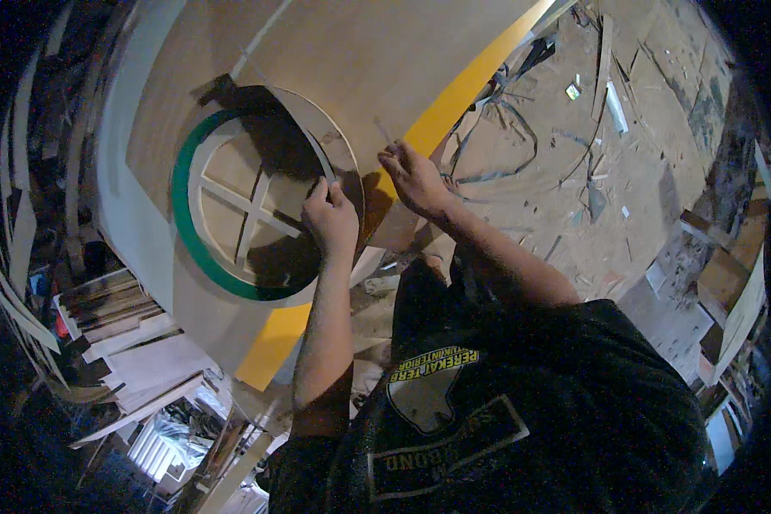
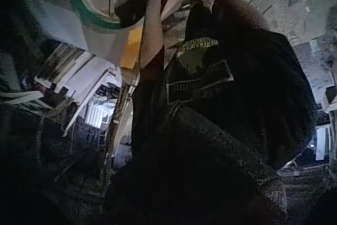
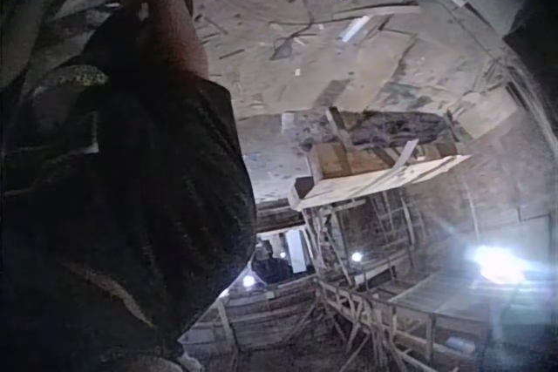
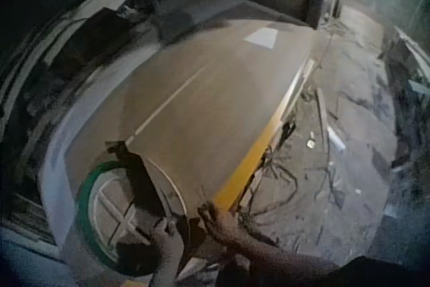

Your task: The person handles wooden pieces, picks up a long flexible gray strip and a green circular template, and fits them against a circular wooden structure on a workbench. The person then pours liquid from a bottle onto a piece of sandpaper and rubs a wooden block with it.

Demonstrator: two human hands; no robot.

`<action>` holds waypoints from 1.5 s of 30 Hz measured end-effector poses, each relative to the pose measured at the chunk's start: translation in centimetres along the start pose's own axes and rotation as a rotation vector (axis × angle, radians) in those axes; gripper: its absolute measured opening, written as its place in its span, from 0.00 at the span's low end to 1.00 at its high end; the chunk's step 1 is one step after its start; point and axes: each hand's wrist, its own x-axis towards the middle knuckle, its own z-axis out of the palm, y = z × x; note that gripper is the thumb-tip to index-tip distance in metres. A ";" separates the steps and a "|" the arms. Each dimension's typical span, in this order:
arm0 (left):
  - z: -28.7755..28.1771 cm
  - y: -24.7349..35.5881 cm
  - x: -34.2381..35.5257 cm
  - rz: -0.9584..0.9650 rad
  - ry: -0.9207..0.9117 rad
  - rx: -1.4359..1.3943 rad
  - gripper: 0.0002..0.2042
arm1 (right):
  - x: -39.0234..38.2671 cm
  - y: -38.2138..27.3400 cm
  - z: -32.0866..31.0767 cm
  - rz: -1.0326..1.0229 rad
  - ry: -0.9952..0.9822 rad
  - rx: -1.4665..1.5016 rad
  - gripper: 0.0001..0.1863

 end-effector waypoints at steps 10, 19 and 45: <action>0.6 -1.2 -0.1 0.004 0.011 -0.067 0.12 | -1.4 -3.6 0.7 -0.180 -0.216 -0.621 0.17; 0.0 -1.3 0.2 -0.003 -0.106 -0.023 0.10 | -1.7 -5.5 -0.6 -0.099 -0.246 -0.535 0.17; -0.3 -0.5 0.3 -0.006 -0.090 -0.026 0.13 | 1.2 -2.7 -3.1 -0.062 -0.118 -0.341 0.20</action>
